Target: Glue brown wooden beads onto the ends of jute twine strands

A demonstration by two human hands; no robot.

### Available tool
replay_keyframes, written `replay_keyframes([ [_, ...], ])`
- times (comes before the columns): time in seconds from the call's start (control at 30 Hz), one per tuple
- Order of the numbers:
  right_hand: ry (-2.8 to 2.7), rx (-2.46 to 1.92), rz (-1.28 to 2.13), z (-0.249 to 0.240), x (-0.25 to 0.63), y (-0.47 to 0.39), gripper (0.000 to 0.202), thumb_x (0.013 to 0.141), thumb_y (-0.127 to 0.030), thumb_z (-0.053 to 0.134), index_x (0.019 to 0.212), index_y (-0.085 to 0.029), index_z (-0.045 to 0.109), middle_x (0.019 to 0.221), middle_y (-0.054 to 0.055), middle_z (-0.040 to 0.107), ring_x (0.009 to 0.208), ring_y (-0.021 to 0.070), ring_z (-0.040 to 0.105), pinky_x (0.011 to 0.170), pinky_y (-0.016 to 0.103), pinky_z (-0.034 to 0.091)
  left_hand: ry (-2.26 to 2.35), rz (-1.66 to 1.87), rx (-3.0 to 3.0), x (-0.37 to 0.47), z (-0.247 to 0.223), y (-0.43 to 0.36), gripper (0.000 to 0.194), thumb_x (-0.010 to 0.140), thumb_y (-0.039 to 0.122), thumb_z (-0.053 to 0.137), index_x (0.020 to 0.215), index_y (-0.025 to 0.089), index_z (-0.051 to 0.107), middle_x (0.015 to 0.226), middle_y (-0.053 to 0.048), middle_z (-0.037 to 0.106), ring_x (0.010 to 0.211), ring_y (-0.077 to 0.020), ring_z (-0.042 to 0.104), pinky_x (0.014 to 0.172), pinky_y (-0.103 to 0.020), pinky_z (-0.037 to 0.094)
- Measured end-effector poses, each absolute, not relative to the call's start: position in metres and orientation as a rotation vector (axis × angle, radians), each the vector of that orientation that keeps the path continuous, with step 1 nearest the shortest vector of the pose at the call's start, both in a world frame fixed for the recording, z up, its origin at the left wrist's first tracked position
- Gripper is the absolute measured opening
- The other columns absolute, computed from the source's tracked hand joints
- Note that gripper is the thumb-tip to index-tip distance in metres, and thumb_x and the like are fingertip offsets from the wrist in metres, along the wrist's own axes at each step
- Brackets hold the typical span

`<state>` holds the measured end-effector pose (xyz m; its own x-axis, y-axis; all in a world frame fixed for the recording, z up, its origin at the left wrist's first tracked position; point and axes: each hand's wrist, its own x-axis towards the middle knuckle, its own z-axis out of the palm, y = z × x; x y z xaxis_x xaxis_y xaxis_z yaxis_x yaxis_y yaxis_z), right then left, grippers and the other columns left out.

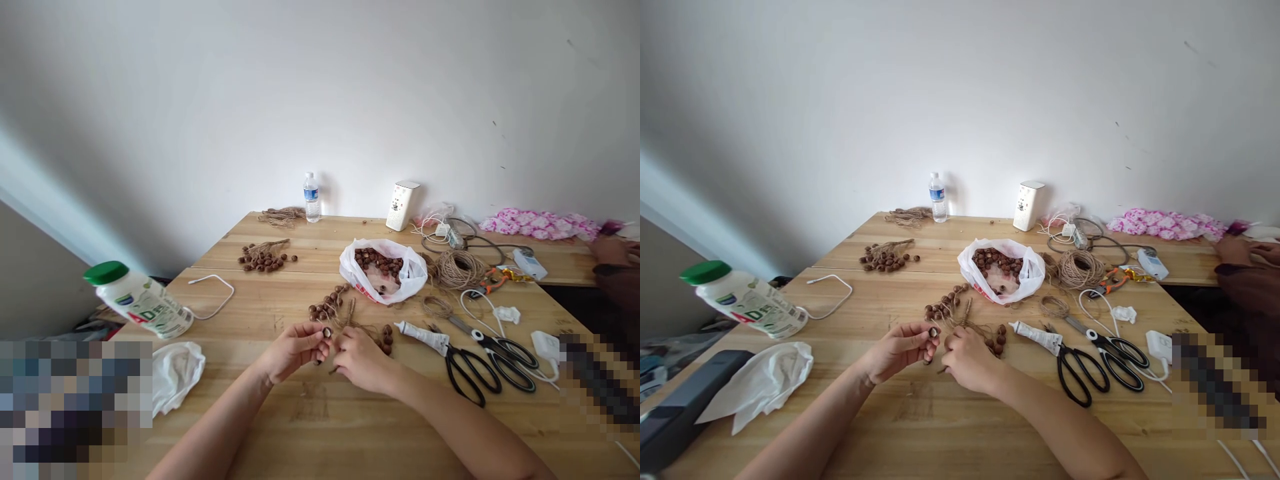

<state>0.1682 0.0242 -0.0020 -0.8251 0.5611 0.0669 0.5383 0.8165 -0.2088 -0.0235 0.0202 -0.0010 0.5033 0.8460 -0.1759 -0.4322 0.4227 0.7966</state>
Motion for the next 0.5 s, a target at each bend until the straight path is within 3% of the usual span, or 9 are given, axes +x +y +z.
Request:
replay_keyframes([
  [0.27, -2.570, -0.858, 0.394, -0.003, 0.170, 0.034, 0.009, 0.077, -0.009, 0.056, 0.076, -0.014, 0.063, 0.075, 0.007, 0.063, 0.078, 0.0194, 0.052, 0.074, 0.031, 0.042, 0.726, 0.940, 0.729, -0.022, -0.001, 0.021, 0.019, 0.068, 0.023, 0.072, 0.081, 0.010, 0.068, 0.073, -0.008, 0.068, 0.061, -0.0148, 0.061, 0.060, -0.027, 0.046],
  [0.5, -2.397, -0.882, 0.484, 0.000, 0.174, 0.041, 0.013, 0.074, -0.004, 0.058, 0.079, -0.015, 0.061, 0.078, 0.005, 0.063, 0.081, 0.0174, 0.053, 0.074, 0.027, 0.044, 0.782, 1.013, 0.733, -0.018, -0.004, 0.021, 0.018, 0.069, 0.024, 0.071, 0.080, 0.010, 0.069, 0.079, -0.009, 0.070, 0.065, -0.0139, 0.061, 0.064, -0.026, 0.047],
])
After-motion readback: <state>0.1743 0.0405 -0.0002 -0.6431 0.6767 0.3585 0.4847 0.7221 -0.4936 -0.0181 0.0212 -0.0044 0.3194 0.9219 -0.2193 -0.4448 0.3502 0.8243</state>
